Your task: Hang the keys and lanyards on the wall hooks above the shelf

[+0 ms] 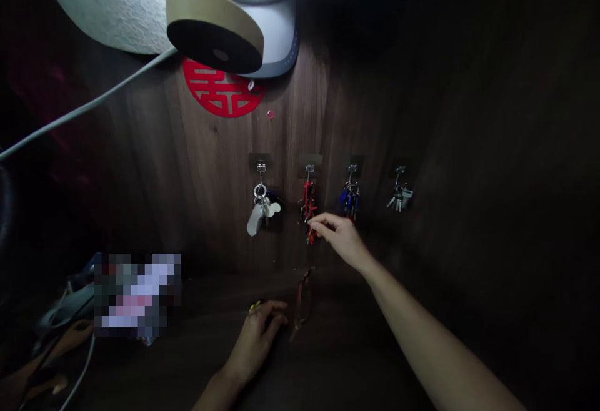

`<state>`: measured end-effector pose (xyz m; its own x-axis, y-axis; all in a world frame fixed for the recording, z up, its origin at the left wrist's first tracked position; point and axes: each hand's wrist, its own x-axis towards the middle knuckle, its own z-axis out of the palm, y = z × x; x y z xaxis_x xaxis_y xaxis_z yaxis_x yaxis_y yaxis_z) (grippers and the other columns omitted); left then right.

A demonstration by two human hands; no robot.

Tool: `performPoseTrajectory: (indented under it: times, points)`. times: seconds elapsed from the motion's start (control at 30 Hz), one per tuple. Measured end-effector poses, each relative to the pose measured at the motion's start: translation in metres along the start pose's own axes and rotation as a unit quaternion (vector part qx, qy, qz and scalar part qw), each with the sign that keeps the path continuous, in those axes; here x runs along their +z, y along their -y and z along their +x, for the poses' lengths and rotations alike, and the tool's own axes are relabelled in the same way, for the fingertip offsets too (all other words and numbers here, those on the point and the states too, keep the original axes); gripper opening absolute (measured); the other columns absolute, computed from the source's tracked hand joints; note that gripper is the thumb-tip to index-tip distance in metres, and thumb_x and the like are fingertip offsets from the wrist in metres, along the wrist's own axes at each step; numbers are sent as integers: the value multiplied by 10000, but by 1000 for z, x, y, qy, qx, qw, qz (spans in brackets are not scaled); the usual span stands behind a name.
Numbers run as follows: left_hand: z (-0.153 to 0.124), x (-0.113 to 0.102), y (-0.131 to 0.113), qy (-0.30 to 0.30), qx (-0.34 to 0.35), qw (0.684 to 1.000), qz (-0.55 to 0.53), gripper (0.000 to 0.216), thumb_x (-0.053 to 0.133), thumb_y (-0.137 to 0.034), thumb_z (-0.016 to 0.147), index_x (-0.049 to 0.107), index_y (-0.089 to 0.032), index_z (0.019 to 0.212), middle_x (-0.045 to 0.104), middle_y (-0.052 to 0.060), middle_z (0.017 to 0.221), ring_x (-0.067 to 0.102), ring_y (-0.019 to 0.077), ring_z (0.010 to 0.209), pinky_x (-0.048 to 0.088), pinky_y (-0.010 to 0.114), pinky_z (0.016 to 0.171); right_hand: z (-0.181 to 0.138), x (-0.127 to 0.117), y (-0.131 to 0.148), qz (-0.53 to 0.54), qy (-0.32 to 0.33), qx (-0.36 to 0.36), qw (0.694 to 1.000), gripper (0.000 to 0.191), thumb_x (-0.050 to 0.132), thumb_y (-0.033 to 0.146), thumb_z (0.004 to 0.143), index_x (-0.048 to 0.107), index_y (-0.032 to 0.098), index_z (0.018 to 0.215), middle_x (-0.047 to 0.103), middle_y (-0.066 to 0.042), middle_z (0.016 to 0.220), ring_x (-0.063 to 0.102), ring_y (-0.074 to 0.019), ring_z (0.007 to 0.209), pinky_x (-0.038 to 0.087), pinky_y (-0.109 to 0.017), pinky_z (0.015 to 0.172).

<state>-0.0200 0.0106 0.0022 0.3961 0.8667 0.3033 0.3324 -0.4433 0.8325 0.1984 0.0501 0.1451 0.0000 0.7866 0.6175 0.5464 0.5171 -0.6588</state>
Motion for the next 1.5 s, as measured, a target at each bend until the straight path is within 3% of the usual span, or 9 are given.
performPoseTrajectory:
  times: [0.27,0.43,0.6,0.93,1.2,1.5]
  points:
    - [-1,0,3,7,-3,1000,4,225,429,-309,878,600,-234,1003,710,-2,814,642,182,848,429,296,861,64,-16,30,23,-82,-77,993,247,594,384,750,693,161,785,627,4,642,512,-116,545,377,-231,514]
    - [0,-1,-1,18,-10,1000,11,234,420,-305,874,594,-228,1011,717,4,822,641,188,869,424,306,879,87,-16,19,18,-92,-77,993,271,594,401,733,698,154,770,612,10,599,511,-120,530,384,-246,537]
    - [0,-2,-4,29,-10,999,12,243,419,-304,869,599,-233,1017,723,10,816,645,195,869,431,312,873,91,-14,5,32,-80,-56,995,302,575,431,729,693,156,773,641,-4,668,521,-126,574,400,-256,573]
    - [0,-2,-2,21,-5,1000,3,234,431,-297,866,617,-236,994,726,6,832,648,189,878,445,294,846,65,-2,-1,76,-87,-36,993,354,527,395,769,616,160,1019,597,0,703,478,-99,553,377,-218,487]
    - [-2,-4,-2,-2,0,1000,-17,233,435,-311,872,590,-228,1025,717,8,853,655,181,866,461,296,847,14,8,-9,77,-137,25,987,363,509,386,770,587,167,1049,615,-30,763,536,-130,621,397,-222,485]
    - [0,-16,15,-142,-14,988,-54,224,430,-264,858,536,-218,1049,697,34,959,654,175,923,509,307,817,-51,29,-32,89,-86,96,988,322,526,421,771,618,190,975,647,-42,765,568,-149,620,429,-236,488]
